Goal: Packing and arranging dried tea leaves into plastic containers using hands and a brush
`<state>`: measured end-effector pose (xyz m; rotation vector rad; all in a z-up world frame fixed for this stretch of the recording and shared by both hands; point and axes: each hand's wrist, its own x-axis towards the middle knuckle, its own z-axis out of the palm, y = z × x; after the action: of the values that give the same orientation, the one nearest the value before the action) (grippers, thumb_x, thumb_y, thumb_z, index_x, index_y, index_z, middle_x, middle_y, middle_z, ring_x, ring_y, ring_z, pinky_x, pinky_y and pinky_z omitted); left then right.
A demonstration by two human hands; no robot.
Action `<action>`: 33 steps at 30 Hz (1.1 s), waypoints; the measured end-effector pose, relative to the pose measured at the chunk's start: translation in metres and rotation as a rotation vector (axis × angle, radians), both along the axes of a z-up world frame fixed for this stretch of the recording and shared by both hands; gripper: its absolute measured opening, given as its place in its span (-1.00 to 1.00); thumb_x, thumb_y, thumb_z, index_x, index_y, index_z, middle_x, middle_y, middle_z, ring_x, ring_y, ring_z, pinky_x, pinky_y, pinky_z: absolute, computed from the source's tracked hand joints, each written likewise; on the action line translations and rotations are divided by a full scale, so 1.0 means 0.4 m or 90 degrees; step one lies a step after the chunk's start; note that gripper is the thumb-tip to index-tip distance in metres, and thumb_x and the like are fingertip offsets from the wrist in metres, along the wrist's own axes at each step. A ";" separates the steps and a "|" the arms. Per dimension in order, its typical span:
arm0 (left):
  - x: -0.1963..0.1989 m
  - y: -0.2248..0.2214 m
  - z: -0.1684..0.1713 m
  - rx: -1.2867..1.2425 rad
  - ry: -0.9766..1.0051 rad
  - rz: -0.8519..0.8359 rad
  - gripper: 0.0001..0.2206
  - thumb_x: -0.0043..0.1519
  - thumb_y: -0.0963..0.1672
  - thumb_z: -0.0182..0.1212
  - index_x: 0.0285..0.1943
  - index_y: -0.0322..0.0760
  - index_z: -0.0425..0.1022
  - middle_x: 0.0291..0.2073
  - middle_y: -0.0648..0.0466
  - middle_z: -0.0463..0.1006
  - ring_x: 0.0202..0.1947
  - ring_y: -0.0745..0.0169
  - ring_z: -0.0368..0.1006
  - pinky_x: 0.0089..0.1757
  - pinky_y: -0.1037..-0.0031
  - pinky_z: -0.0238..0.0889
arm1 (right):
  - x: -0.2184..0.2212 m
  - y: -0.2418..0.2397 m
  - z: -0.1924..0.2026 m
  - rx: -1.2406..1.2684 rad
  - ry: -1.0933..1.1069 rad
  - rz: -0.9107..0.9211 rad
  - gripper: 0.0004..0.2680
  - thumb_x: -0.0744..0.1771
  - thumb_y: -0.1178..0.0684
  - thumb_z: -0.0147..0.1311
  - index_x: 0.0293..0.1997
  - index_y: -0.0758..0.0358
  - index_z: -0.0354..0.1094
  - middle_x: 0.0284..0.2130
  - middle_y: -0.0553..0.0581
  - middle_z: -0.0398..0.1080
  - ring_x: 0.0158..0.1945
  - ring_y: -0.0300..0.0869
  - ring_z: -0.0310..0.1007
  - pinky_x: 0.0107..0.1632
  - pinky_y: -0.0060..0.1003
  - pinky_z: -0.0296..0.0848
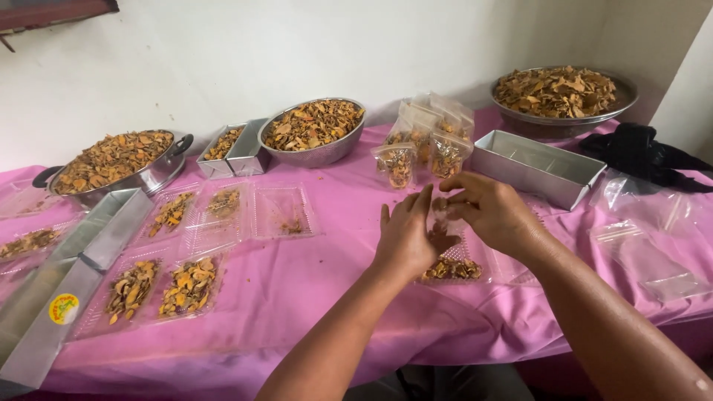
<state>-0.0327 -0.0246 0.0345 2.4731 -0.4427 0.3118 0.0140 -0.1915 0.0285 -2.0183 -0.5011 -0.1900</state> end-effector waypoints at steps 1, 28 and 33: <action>0.013 0.007 -0.018 -0.034 -0.045 -0.005 -0.12 0.02 -0.07 0.48 0.50 -0.49 0.09 0.24 -0.34 0.37 0.31 -0.41 0.27 0.29 -0.45 -0.29 | -0.008 0.000 0.011 -0.009 -0.072 -0.010 -0.77 0.30 0.24 0.17 0.04 0.07 0.49 -0.17 0.21 0.60 -0.04 -0.04 0.66 -0.02 -0.16 0.59; 0.046 0.179 -0.024 -0.052 -0.090 0.045 -0.08 -0.01 0.02 0.52 0.51 -0.36 0.09 0.24 -0.28 0.36 0.26 -0.33 0.30 0.25 -0.41 -0.16 | 0.044 -0.008 -0.189 -0.497 -0.061 0.205 -0.63 0.24 0.24 0.06 0.19 0.15 0.42 0.02 0.42 0.48 0.17 0.31 0.46 0.25 0.13 0.43; 0.060 0.163 -0.060 0.248 -0.054 0.135 -0.11 0.06 0.00 0.48 0.54 -0.31 0.05 0.29 -0.09 0.33 0.30 -0.11 0.29 0.26 -0.53 -0.39 | 0.069 0.008 -0.210 -0.545 -0.020 0.146 -0.67 0.25 0.11 0.09 0.10 -0.20 0.52 -0.06 0.09 0.58 0.13 0.01 0.56 0.20 -0.14 0.54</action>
<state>-0.0087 0.0407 0.0106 2.9038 -0.2971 0.4532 0.0416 -0.1884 -0.0553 -2.7531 -0.9390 0.1689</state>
